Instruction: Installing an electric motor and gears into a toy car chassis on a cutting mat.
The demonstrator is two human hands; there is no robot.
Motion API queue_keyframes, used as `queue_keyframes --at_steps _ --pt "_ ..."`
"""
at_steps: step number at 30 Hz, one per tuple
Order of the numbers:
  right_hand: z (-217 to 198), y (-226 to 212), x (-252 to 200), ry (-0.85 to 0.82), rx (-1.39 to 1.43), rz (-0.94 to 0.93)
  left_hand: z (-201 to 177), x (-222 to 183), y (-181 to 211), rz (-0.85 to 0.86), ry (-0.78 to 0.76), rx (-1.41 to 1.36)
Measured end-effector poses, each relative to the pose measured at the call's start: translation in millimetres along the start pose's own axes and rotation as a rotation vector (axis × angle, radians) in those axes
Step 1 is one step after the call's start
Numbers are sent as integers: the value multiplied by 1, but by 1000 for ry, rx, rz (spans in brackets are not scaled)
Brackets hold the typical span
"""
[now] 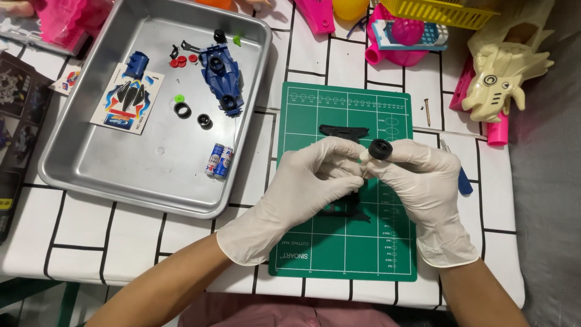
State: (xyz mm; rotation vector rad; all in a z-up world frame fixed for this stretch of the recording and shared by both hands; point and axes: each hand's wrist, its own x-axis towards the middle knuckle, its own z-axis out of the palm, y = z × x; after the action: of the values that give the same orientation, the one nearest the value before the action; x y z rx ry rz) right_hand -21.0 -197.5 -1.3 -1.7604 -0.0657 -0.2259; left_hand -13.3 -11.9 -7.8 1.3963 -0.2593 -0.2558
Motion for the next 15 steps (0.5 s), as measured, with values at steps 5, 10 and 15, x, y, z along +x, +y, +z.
queue_keyframes --at_steps 5,10,15 --pt "-5 -17 3 -23 -55 -3 -6 0 12 84 23 84" --pt "-24 -34 11 -177 -260 -215 -21 2 11 367 27 358" --pt "-29 -11 15 -366 -566 -611 -26 5 -2 470 -48 489"
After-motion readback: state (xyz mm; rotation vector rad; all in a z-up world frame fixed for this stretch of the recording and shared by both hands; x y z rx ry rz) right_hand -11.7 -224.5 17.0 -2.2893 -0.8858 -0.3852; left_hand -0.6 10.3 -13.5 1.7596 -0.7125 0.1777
